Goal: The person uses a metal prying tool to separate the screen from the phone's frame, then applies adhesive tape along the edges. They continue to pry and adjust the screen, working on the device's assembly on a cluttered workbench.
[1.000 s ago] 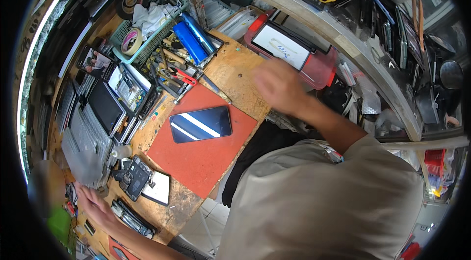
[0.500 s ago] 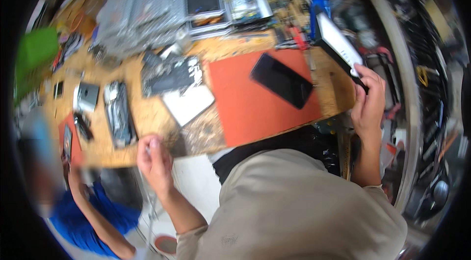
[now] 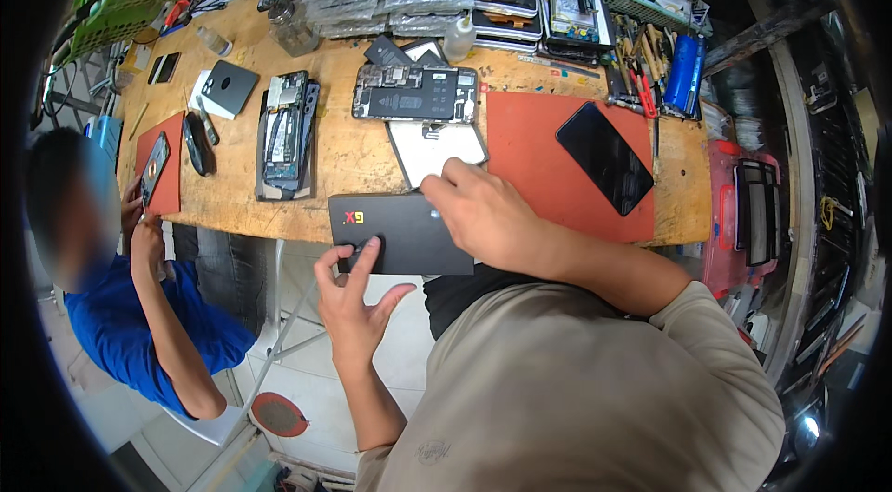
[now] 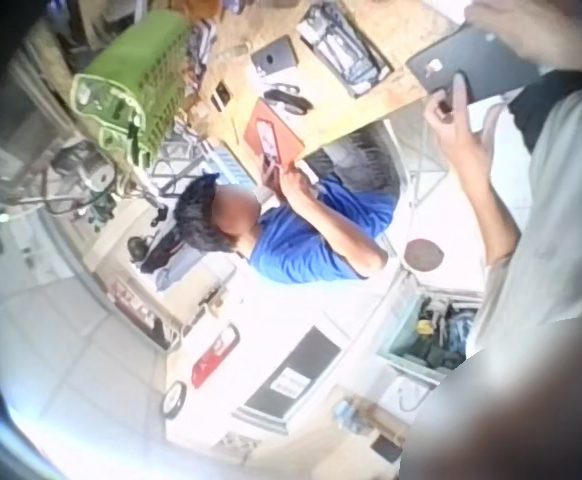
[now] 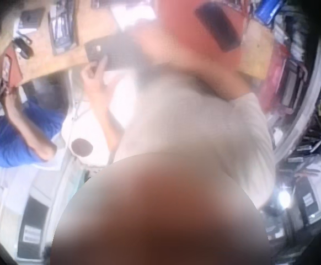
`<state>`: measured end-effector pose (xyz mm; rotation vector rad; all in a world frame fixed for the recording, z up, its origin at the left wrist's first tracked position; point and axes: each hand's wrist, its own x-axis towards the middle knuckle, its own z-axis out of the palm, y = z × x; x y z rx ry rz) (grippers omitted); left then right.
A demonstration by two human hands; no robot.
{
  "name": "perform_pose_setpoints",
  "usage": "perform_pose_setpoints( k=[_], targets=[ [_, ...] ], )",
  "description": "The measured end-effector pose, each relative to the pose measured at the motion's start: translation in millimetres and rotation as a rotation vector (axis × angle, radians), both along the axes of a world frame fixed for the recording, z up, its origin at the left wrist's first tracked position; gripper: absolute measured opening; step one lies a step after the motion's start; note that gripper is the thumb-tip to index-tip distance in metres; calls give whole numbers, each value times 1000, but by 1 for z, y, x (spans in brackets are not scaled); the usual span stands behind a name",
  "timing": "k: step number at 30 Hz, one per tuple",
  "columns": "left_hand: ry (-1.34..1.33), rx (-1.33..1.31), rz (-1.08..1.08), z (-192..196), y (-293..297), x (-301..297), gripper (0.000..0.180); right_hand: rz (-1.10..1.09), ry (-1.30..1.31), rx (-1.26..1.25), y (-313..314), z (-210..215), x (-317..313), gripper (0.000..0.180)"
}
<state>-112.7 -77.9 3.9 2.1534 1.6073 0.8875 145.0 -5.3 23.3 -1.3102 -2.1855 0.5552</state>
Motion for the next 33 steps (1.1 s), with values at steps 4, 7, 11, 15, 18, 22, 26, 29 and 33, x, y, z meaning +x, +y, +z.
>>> perform_pose_setpoints(
  k=[4, 7, 11, 15, 18, 22, 26, 29, 33],
  targets=[
    [197, -72, 89, 0, 3, 0, 80, -133, -145, 277, 1, 7, 19, 12],
    [228, -79, 81, 5, 12, -17, 80, -134, -186, 181, 18, 5, 47, 19],
    [260, -73, 72, 6, 16, -29, 77, 75, -220, 248, 32, -8, 66, 18],
    [236, -55, 89, 3, 10, -26, 74, 161, -307, 312, 45, -14, 71, 15],
    [201, -25, 103, 0, 5, -20, 68, 163, -309, 388, 64, -14, 78, 11],
    [133, 41, 87, -10, 7, -7, 53, 96, -411, 388, 94, -17, 87, 10],
    [157, 180, 73, -13, 23, 15, 44, -2, -462, 411, 119, -17, 92, 10],
    [195, 148, 16, -7, 36, 33, 42, -36, -360, 463, 118, -13, 96, 15],
    [184, 121, 31, 1, 50, 53, 48, -73, -164, 459, 90, -3, 104, 12]
  ],
)
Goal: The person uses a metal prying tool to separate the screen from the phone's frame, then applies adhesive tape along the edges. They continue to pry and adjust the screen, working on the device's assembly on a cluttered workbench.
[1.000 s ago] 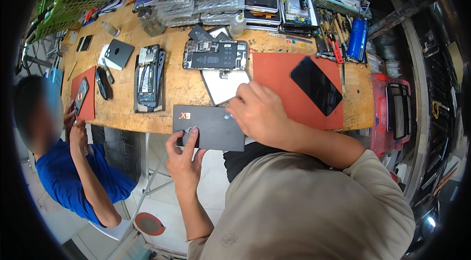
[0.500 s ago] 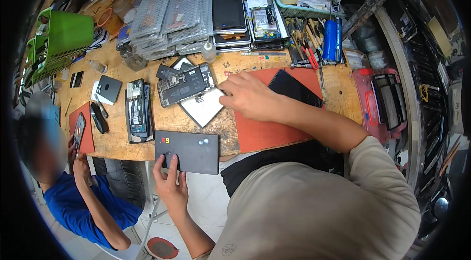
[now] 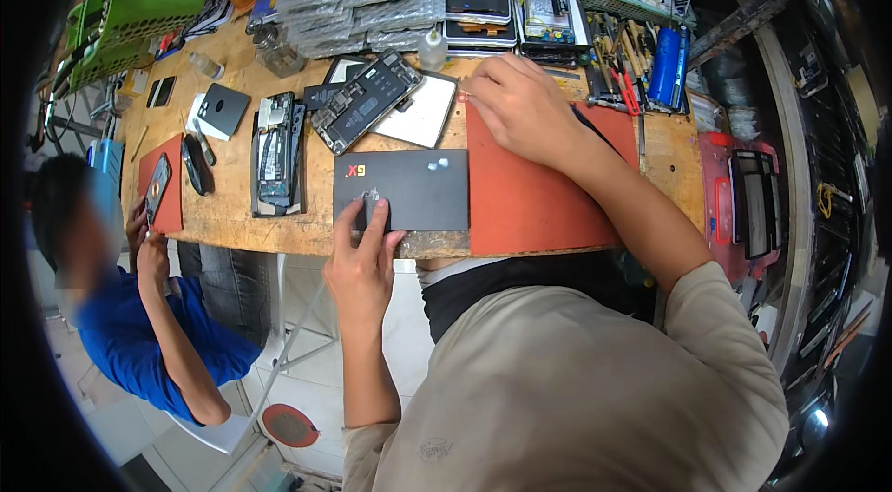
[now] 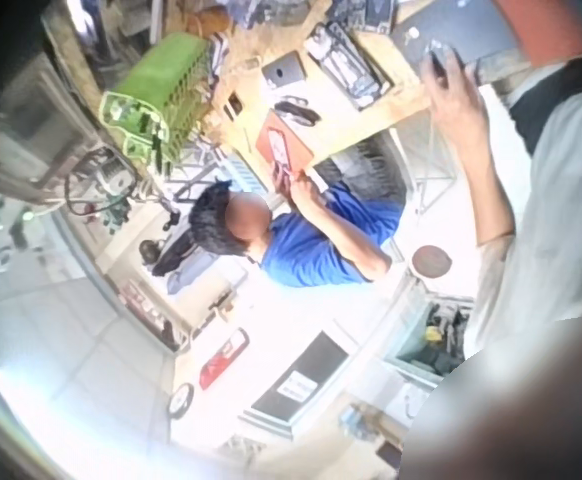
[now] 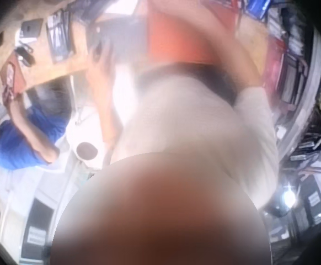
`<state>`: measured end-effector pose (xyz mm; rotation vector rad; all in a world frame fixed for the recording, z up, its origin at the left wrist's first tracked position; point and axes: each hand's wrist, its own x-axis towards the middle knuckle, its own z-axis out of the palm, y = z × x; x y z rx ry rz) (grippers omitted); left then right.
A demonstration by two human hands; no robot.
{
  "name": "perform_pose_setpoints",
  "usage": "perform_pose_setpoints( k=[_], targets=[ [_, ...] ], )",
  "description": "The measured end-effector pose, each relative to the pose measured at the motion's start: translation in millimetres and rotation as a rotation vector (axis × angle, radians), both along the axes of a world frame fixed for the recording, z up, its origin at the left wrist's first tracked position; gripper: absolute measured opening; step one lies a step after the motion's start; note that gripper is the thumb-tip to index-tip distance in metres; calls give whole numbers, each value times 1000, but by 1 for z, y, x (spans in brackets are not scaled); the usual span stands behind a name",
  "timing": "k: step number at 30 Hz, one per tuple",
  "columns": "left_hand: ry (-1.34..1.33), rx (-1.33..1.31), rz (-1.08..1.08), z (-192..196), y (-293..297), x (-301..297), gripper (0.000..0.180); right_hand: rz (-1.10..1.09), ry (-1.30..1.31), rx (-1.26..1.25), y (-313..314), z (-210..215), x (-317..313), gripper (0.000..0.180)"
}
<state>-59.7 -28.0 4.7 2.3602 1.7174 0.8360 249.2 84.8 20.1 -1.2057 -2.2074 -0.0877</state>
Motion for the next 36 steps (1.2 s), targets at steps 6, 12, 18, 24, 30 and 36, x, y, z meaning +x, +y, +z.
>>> perform_pose_setpoints(
  k=[6, 12, 18, 24, 30, 36],
  targets=[
    [-638, -97, -109, 12, -9, 14, 43, 62, 335, -369, -86, 25, -18, 17],
    [-1299, -96, -39, 6, -16, 90, 49, 245, 765, -822, -141, 20, -76, 32],
    [-1045, -436, -117, 9, -4, 62, 17, 72, 736, -749, -119, 19, -48, 15],
    [-180, 24, -152, 15, 13, 55, 15, 52, 740, -869, -106, 21, -46, 16],
    [-374, -172, -227, 19, 16, 50, 8, 257, 529, -745, -96, 23, -29, 21],
    [-98, 55, 9, 20, 14, 47, 8, 148, 412, -641, -87, 32, -24, 19]
  ],
)
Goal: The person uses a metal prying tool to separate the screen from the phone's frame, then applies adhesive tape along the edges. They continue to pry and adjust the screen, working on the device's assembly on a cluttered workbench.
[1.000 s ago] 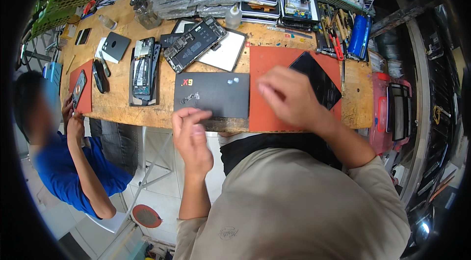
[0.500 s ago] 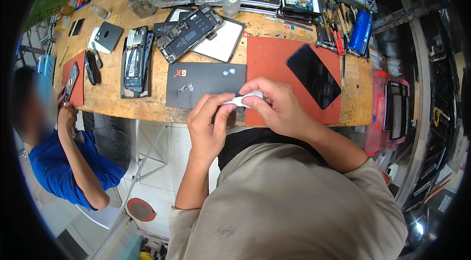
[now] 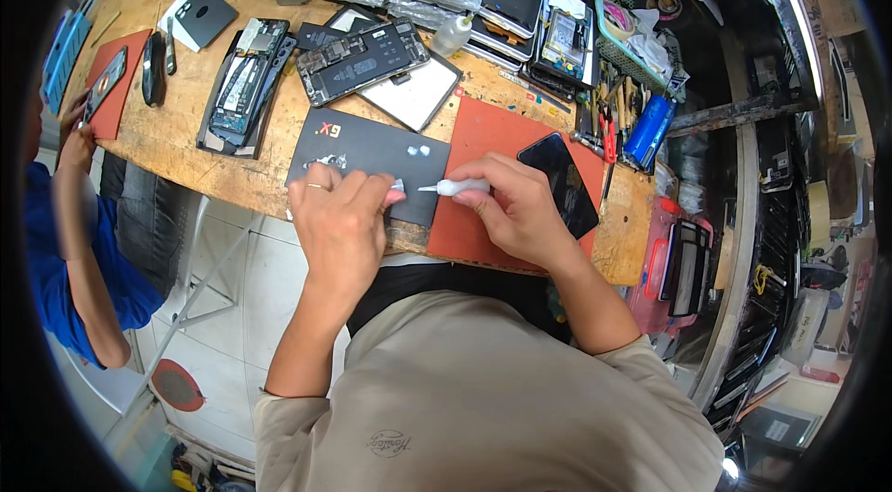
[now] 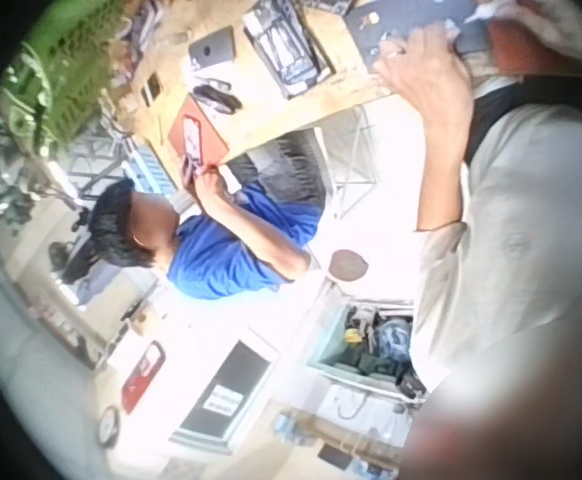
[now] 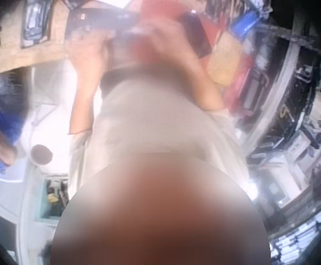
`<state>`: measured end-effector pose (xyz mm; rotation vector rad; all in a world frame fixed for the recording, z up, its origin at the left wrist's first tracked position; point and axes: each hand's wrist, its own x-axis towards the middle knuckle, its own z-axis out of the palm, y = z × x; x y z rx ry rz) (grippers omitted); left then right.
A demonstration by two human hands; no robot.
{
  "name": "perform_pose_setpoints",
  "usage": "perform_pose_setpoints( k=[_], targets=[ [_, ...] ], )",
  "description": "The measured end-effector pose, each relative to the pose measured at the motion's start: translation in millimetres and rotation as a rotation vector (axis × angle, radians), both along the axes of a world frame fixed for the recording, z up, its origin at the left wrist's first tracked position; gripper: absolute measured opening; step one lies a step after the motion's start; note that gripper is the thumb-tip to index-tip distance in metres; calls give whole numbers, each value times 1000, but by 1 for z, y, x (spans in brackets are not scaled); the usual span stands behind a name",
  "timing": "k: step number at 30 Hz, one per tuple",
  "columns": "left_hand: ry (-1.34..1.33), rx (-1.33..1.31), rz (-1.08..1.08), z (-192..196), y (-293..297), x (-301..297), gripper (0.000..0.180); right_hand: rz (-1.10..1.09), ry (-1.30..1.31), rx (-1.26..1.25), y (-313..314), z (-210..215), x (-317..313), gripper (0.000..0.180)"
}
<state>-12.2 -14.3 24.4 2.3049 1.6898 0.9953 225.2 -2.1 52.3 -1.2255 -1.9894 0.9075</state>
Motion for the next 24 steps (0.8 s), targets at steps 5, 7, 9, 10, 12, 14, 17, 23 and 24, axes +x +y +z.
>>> perform_pose_setpoints(
  k=[5, 7, 9, 10, 12, 14, 17, 23, 24],
  targets=[
    [5, 70, 35, -2, 1, -5, 21, 12, -90, 107, 6, 0, -3, 15],
    [-4, 67, 41, -3, -1, -5, 23, 7, -115, 167, 7, -3, -6, 14],
    [-14, 48, 40, -4, -5, -5, 24, 4, -157, 219, 7, -5, -9, 13],
    [-12, 52, 37, -5, -6, -6, 24, 6, -189, 251, 7, -6, -11, 12],
    [-11, 57, 35, -7, -8, -6, 25, 7, -253, 296, 7, -6, -12, 12],
    [-33, 59, 44, -8, -8, -5, 21, -2, -306, 323, 7, -5, -13, 12],
    [-48, 61, 41, -9, -6, -5, 23, 13, -353, 337, 7, -4, -13, 12],
    [-46, 47, 30, -9, -5, -5, 23, 9, -329, 366, 6, -7, -13, 11],
    [-48, 35, 30, -9, -4, -5, 23, 6, -323, 365, 6, -7, -13, 11]
  ],
)
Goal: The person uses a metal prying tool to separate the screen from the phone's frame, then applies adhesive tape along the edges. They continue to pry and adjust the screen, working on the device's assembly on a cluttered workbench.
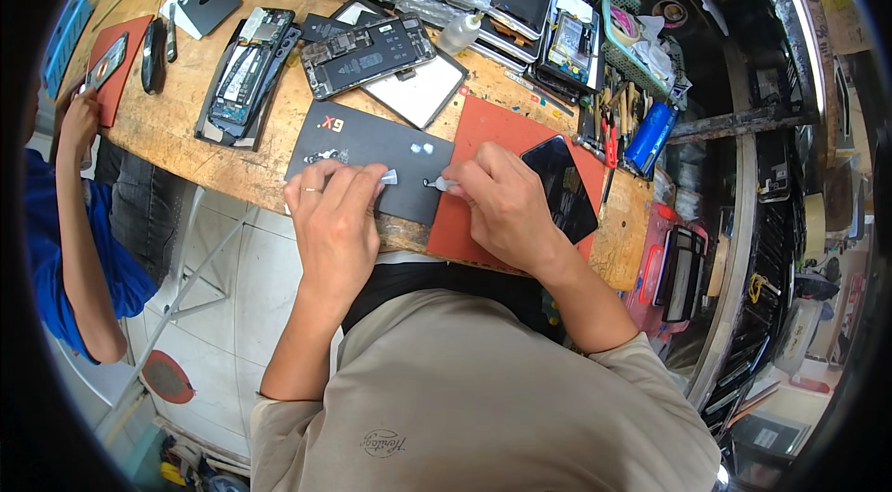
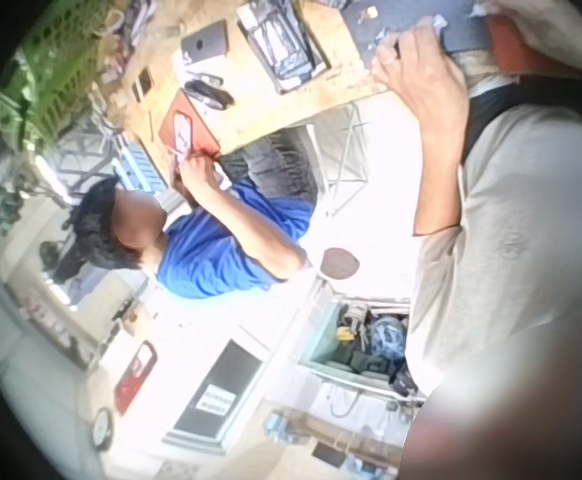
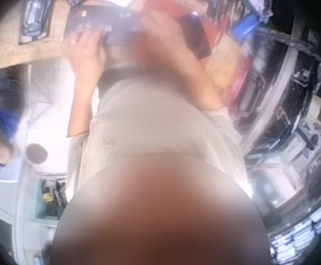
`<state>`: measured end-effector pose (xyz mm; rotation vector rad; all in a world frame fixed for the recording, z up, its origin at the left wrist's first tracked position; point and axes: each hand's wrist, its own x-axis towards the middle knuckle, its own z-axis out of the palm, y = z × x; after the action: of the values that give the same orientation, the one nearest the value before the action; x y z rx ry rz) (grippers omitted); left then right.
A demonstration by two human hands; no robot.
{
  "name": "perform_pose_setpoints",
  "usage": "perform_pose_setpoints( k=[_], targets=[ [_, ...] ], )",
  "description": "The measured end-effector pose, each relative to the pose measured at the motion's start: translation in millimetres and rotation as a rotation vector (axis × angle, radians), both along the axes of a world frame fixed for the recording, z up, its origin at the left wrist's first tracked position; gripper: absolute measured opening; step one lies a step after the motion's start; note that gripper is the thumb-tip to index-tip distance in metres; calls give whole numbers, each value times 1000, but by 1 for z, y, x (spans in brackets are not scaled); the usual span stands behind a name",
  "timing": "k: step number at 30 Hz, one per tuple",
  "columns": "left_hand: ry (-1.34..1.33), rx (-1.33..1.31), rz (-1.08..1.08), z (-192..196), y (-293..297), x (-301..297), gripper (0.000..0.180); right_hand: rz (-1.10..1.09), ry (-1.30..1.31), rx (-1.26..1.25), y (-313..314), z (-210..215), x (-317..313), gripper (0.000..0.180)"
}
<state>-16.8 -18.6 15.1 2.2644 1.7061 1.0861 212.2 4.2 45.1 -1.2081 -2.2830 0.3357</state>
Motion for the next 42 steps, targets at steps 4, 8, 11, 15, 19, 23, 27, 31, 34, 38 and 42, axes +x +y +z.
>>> perform_pose_setpoints(
  k=[4, 8, 11, 15, 19, 23, 27, 31, 34, 38, 42],
  targets=[
    [-4, -35, -18, -1, -1, 1, 23, 1, 19, 2, 1, -2, -1, 11],
    [-2, -33, -5, -3, -3, 4, 23, -2, 42, 4, 2, -3, -1, 11],
    [-7, -25, -3, -5, -4, 5, 23, -8, 27, 10, 3, -4, -1, 11],
    [-44, 14, -10, -8, -6, 4, 23, 15, 58, 67, 5, -5, -1, 19],
    [-96, 25, 1, -10, -10, 4, 21, -5, 152, 10, 4, -6, 2, 12],
    [-168, 4, -24, -9, -9, 3, 19, -120, 446, -368, -3, -3, 7, 11],
    [-254, -21, -77, -3, -6, 6, 20, -124, 810, -697, -13, -5, 5, 20],
    [-209, 9, -126, 4, -5, 10, 17, -82, 765, -649, -15, -8, 1, 19],
    [-199, 25, -131, 8, -2, 14, 17, -74, 715, -614, -13, -6, 0, 18],
    [-159, 56, -129, 12, -1, 18, 18, -59, 711, -558, -13, 0, 4, 16],
    [-261, 73, -138, 13, 1, 29, 19, -86, 789, -708, -15, 2, 8, 15]
  ],
)
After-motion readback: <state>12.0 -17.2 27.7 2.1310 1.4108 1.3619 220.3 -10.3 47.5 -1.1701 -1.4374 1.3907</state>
